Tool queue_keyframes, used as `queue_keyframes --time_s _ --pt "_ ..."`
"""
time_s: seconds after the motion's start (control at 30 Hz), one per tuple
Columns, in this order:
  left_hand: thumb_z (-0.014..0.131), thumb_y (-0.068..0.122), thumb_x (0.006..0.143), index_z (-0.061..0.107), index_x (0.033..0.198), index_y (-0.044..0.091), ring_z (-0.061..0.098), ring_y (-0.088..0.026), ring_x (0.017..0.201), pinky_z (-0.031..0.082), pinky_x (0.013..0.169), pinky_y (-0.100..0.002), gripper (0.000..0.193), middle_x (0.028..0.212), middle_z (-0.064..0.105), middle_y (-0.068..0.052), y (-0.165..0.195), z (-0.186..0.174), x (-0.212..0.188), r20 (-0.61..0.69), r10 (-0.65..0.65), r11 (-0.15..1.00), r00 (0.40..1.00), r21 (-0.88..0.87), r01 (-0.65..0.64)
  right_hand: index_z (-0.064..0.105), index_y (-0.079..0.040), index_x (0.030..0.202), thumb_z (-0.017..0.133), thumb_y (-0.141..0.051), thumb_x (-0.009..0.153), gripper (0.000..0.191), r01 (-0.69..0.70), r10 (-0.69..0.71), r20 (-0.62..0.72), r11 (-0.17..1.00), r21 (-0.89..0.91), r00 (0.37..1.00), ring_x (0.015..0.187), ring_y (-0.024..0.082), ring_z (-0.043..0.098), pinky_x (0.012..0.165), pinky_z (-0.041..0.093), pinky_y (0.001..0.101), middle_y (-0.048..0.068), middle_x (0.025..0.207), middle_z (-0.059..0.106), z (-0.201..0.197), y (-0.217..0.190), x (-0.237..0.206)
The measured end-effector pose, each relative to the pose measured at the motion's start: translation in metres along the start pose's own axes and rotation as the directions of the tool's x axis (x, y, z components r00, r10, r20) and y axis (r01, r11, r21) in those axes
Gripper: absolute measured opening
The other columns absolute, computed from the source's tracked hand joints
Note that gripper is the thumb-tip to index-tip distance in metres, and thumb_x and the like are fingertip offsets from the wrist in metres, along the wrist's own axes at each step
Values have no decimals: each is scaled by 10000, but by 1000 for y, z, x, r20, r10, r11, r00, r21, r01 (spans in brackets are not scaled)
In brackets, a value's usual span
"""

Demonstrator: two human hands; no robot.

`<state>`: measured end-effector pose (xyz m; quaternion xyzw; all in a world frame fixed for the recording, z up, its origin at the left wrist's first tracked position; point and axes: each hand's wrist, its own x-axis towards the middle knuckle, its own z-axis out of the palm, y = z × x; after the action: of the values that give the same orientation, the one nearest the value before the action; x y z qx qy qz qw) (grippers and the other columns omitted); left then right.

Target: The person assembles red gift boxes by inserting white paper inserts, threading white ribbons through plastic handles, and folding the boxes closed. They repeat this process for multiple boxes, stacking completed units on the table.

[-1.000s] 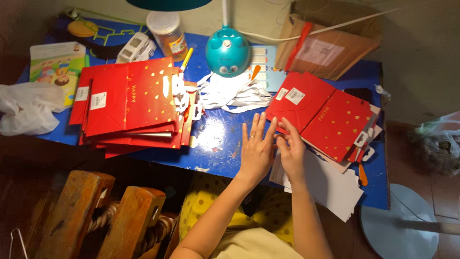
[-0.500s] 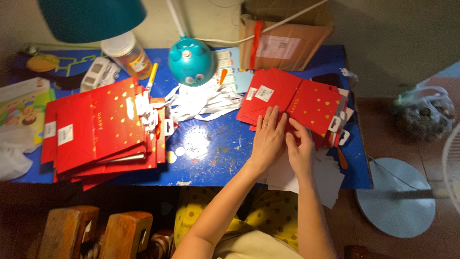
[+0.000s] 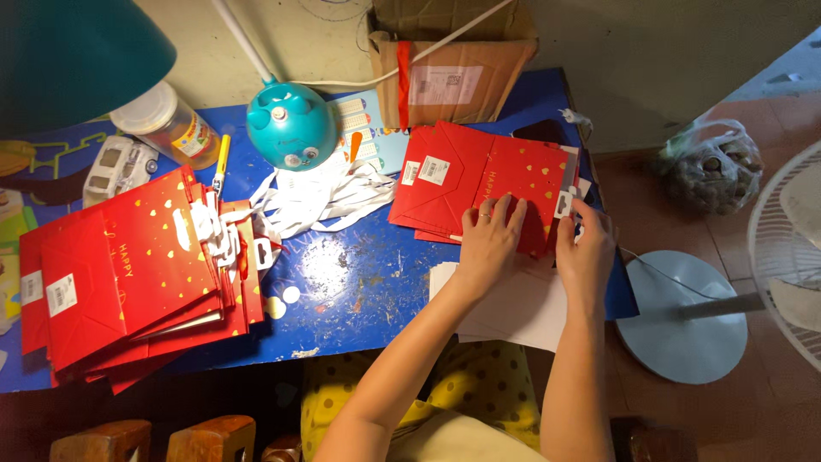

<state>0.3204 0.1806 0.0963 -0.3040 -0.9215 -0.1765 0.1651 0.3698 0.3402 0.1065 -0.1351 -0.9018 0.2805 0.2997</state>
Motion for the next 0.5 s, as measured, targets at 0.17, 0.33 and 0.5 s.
queue_keyframes --time_s 0.17,0.33,0.5 --pt "825 529 691 565 1395 71 494 -390 1316 383 1081 -576 879 1413 541 -189 -1 -3 0 57 14 991 998 -136 -6 680 -29 1291 630 -171 1014 316 -119 117 77 993 21 990 1033 342 608 941 486 467 187 1090 669 3 18 -7" --pt "802 475 689 559 1385 38 501 -445 1336 395 1089 -598 857 1407 536 -250 9 -6 -5 162 29 998 986 -55 -20 598 -23 1376 664 -209 982 440 -85 87 85 996 -28 993 1189 427 562 1000 449 497 245 1288 622 13 28 -9" --pt "698 360 841 557 1434 83 554 -459 1281 428 1056 -622 669 1382 555 -258 6 14 -15 -10 97 995 995 30 -97 500 -48 1469 663 -303 962 590 -190 198 173 980 -58 965 1230 464 536 1009 413 537 278 1373 550 19 37 -2"
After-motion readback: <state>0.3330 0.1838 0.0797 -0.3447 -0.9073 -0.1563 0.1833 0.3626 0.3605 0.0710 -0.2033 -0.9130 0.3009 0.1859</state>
